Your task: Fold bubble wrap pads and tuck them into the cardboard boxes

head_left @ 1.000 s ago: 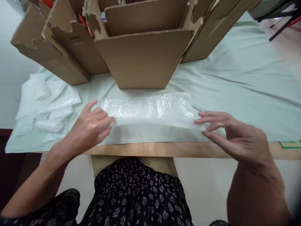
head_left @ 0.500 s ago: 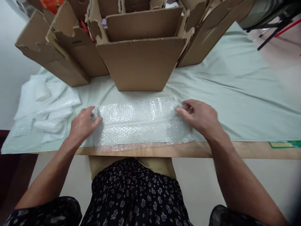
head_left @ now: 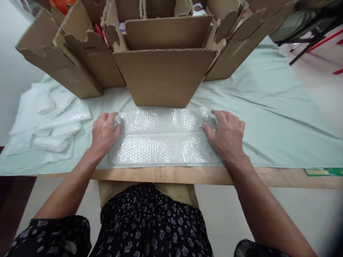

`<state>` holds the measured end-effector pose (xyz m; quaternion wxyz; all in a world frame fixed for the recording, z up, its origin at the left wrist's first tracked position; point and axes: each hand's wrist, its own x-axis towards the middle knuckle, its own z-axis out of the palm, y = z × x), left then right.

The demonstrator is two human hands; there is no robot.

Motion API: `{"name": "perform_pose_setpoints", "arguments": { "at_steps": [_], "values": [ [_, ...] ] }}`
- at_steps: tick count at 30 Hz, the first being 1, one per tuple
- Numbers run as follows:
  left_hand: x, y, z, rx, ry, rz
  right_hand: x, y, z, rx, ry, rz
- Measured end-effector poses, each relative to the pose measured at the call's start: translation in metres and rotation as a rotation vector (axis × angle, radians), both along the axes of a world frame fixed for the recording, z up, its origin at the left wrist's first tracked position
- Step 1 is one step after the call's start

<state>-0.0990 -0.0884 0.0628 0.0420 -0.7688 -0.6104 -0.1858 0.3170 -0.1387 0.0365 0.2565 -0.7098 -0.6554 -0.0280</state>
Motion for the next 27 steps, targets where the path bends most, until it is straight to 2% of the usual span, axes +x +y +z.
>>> {"name": "perform_pose_setpoints", "arguments": {
  "at_steps": [2, 4, 6, 8, 10, 12, 14, 16, 19, 23, 25, 27],
  "values": [
    [0.007, -0.008, 0.002, 0.009, 0.003, -0.008, 0.0, -0.006, 0.004, 0.025, 0.033, 0.004],
    [0.022, -0.018, 0.006, -0.014, -0.009, -0.067, -0.011, -0.012, 0.014, 0.043, 0.051, 0.074],
    [0.043, -0.025, 0.008, -0.053, -0.008, -0.191, -0.033, -0.014, 0.024, 0.016, 0.015, 0.218],
    [0.067, -0.026, 0.004, -0.109, 0.023, -0.34, -0.063, -0.009, 0.028, -0.069, -0.056, 0.39],
    [0.084, -0.023, -0.006, -0.197, 0.072, -0.463, -0.086, -0.001, 0.023, -0.193, -0.12, 0.505],
    [0.087, -0.02, -0.017, -0.286, 0.112, -0.517, -0.093, 0.006, 0.011, -0.29, -0.167, 0.531],
    [0.075, -0.018, -0.025, -0.33, 0.13, -0.498, -0.08, 0.007, -0.003, -0.313, -0.187, 0.488],
    [0.054, -0.019, -0.028, -0.333, 0.139, -0.431, -0.055, 0.003, -0.014, -0.283, -0.186, 0.406],
    [0.023, -0.025, -0.028, -0.328, 0.142, -0.319, -0.012, -0.009, -0.021, -0.251, -0.185, 0.264],
    [-0.001, -0.041, -0.02, -0.288, 0.116, -0.235, 0.028, -0.036, -0.014, -0.172, -0.137, 0.15],
    [-0.007, -0.052, -0.012, -0.257, 0.105, -0.258, 0.04, -0.056, -0.005, -0.091, -0.069, 0.194],
    [-0.008, -0.063, -0.005, -0.252, 0.084, -0.34, 0.045, -0.075, 0.005, -0.066, -0.028, 0.308]
  ]
}}
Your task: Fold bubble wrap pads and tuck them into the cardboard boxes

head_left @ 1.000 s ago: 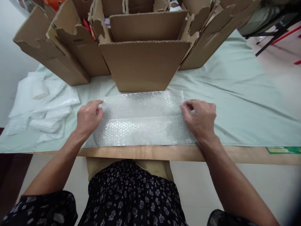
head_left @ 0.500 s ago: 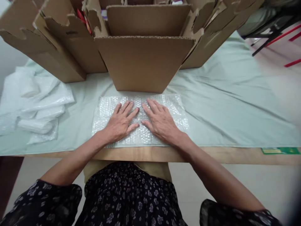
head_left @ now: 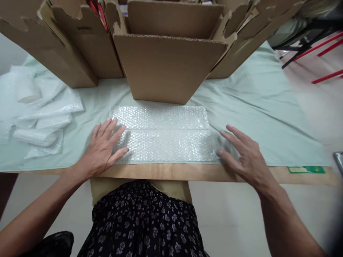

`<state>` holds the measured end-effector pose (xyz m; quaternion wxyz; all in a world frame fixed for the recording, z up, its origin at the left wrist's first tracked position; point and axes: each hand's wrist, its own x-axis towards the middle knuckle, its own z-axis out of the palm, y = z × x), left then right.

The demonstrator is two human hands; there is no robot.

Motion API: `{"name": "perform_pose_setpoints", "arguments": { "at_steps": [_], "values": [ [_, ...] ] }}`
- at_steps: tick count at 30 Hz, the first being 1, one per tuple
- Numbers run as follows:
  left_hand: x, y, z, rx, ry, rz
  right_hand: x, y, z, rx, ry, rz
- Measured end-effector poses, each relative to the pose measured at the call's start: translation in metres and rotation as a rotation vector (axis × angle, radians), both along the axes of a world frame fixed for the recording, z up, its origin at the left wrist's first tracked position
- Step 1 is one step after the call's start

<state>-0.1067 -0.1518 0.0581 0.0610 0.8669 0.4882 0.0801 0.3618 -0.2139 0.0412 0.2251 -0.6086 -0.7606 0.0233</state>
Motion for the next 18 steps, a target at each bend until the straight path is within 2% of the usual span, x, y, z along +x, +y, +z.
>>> {"name": "perform_pose_setpoints", "arguments": {
  "at_steps": [2, 4, 6, 9, 12, 18],
  "values": [
    [0.005, -0.007, 0.005, -0.04, -0.03, -0.105, -0.004, -0.014, 0.007, -0.052, -0.02, 0.127],
    [0.017, -0.009, 0.007, -0.102, -0.031, -0.2, -0.016, -0.019, 0.008, -0.101, -0.057, 0.194],
    [0.031, -0.008, 0.006, -0.143, -0.013, -0.247, -0.027, -0.016, 0.005, -0.097, -0.061, 0.189],
    [0.042, -0.005, 0.008, -0.143, -0.009, -0.24, -0.036, -0.007, 0.002, -0.016, 0.0, 0.134],
    [0.034, -0.003, 0.014, -0.121, -0.017, -0.203, -0.032, -0.005, 0.009, 0.003, 0.112, 0.148],
    [0.003, -0.001, 0.02, -0.132, -0.039, -0.157, -0.02, -0.014, 0.034, -0.097, 0.353, 0.155]
  ]
}}
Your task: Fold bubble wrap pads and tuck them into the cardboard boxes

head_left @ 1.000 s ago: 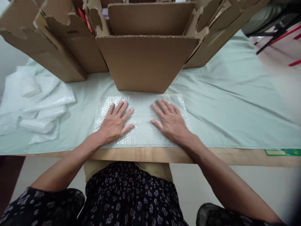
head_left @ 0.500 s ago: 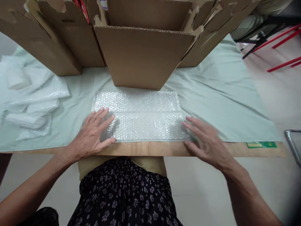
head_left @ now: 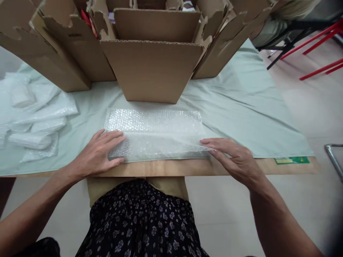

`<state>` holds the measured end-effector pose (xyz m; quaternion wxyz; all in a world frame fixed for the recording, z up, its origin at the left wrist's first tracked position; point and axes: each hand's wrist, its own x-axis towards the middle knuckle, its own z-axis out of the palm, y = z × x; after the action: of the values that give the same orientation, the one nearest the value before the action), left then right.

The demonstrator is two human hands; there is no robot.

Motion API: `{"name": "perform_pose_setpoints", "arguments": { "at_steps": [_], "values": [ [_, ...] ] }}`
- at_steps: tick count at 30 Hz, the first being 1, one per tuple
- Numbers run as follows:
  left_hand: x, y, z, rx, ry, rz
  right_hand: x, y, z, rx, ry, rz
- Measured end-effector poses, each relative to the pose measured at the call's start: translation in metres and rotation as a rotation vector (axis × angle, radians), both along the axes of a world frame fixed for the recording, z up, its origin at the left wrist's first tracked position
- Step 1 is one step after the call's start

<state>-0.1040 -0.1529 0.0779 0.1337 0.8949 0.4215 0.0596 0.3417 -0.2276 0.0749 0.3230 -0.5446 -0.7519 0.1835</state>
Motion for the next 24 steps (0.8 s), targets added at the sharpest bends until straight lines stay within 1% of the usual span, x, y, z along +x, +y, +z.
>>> {"name": "perform_pose_setpoints", "arguments": {
  "at_steps": [2, 3, 6, 8, 9, 11, 14, 17, 19, 22, 24],
  "values": [
    [-0.005, 0.001, 0.003, -0.012, -0.081, 0.037, 0.0, -0.001, 0.005, -0.037, 0.091, -0.024],
    [-0.006, 0.001, 0.006, -0.034, -0.126, 0.078, -0.001, -0.001, 0.007, -0.048, 0.134, -0.05],
    [-0.006, 0.005, 0.021, -0.14, -0.229, 0.276, -0.003, 0.007, 0.008, -0.046, 0.214, -0.195],
    [-0.003, 0.012, 0.028, -0.181, -0.249, 0.422, -0.005, 0.017, 0.005, -0.029, 0.231, -0.292],
    [-0.001, 0.017, 0.03, -0.187, -0.245, 0.473, -0.006, 0.024, 0.002, -0.024, 0.233, -0.327],
    [0.004, 0.028, 0.028, -0.197, -0.212, 0.533, -0.008, 0.039, -0.006, -0.034, 0.223, -0.367],
    [0.009, 0.041, 0.016, -0.188, -0.127, 0.55, -0.01, 0.057, -0.019, -0.113, 0.118, -0.414],
    [0.009, 0.045, 0.005, -0.063, -0.045, 0.56, -0.008, 0.063, -0.028, -0.151, -0.068, -0.484],
    [0.007, 0.044, 0.003, -0.015, 0.027, 0.593, -0.004, 0.063, -0.029, -0.145, -0.181, -0.499],
    [0.006, 0.044, 0.007, -0.068, 0.16, 0.675, 0.001, 0.066, -0.028, -0.164, -0.315, -0.426],
    [0.009, 0.047, 0.009, -0.125, 0.202, 0.698, 0.0, 0.072, -0.028, -0.179, -0.364, -0.368]
  ]
}}
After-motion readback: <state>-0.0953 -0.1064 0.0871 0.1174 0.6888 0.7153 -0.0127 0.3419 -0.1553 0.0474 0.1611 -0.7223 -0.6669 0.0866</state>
